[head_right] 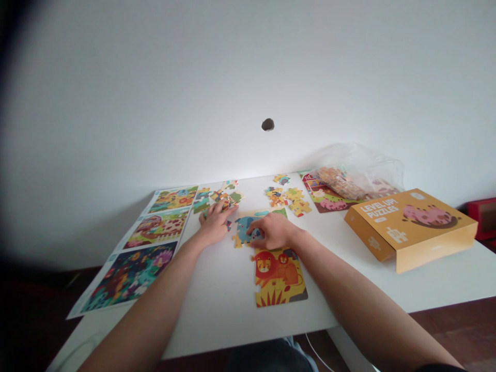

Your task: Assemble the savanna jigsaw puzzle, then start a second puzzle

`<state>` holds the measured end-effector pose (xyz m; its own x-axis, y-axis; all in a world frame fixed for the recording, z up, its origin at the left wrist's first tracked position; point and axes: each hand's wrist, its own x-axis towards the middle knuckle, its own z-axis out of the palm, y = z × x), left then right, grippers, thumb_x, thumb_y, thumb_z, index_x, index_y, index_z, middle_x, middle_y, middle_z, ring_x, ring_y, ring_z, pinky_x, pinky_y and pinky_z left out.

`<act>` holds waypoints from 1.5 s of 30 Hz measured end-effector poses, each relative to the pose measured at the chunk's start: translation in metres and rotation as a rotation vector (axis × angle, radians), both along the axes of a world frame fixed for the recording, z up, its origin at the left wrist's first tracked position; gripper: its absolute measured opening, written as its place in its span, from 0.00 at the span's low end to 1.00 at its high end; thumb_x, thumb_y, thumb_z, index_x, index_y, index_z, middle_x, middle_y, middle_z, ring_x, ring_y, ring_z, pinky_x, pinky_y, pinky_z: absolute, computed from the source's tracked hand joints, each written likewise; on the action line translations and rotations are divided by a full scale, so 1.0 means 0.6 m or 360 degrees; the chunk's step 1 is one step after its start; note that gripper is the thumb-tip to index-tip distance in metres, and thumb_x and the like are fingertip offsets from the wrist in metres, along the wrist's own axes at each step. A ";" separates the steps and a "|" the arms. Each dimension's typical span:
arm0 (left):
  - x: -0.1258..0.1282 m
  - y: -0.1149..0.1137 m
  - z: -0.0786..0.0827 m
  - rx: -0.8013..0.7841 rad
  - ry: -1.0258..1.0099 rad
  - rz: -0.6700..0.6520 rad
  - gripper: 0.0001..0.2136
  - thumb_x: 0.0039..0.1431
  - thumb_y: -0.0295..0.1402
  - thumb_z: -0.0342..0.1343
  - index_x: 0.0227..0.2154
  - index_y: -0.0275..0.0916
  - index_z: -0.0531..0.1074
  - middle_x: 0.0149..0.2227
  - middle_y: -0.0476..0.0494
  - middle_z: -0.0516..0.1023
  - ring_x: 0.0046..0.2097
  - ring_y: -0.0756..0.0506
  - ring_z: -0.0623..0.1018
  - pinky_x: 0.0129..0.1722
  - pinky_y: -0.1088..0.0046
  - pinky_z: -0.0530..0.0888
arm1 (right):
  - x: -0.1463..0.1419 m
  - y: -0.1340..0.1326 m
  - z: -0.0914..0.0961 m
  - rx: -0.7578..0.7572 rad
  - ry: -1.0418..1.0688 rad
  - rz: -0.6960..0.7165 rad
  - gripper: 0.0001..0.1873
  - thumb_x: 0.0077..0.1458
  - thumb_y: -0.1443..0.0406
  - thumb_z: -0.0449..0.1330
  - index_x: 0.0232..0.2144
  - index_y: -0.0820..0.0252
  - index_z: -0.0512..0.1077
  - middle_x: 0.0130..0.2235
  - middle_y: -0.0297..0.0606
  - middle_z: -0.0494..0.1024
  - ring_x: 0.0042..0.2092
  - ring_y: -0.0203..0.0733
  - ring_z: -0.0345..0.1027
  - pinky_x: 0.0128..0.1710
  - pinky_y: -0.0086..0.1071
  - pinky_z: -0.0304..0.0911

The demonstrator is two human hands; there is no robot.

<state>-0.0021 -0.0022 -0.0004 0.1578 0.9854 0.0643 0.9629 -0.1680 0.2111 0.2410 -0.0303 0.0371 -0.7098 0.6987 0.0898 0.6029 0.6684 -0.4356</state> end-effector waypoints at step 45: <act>0.005 0.009 -0.006 0.0340 -0.0043 -0.0123 0.19 0.65 0.39 0.47 0.57 0.55 0.71 0.64 0.52 0.68 0.61 0.29 0.61 0.58 0.40 0.57 | 0.048 0.067 -0.044 0.0478 -0.0086 -0.1334 0.24 0.58 0.57 0.57 0.57 0.52 0.70 0.60 0.44 0.69 0.57 0.56 0.60 0.54 0.46 0.57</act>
<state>0.0007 0.0031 -0.0040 0.2276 0.9340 0.2753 0.9399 -0.2846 0.1885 0.2701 0.0100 0.0109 0.0156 0.9425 0.3337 0.9596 0.0797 -0.2700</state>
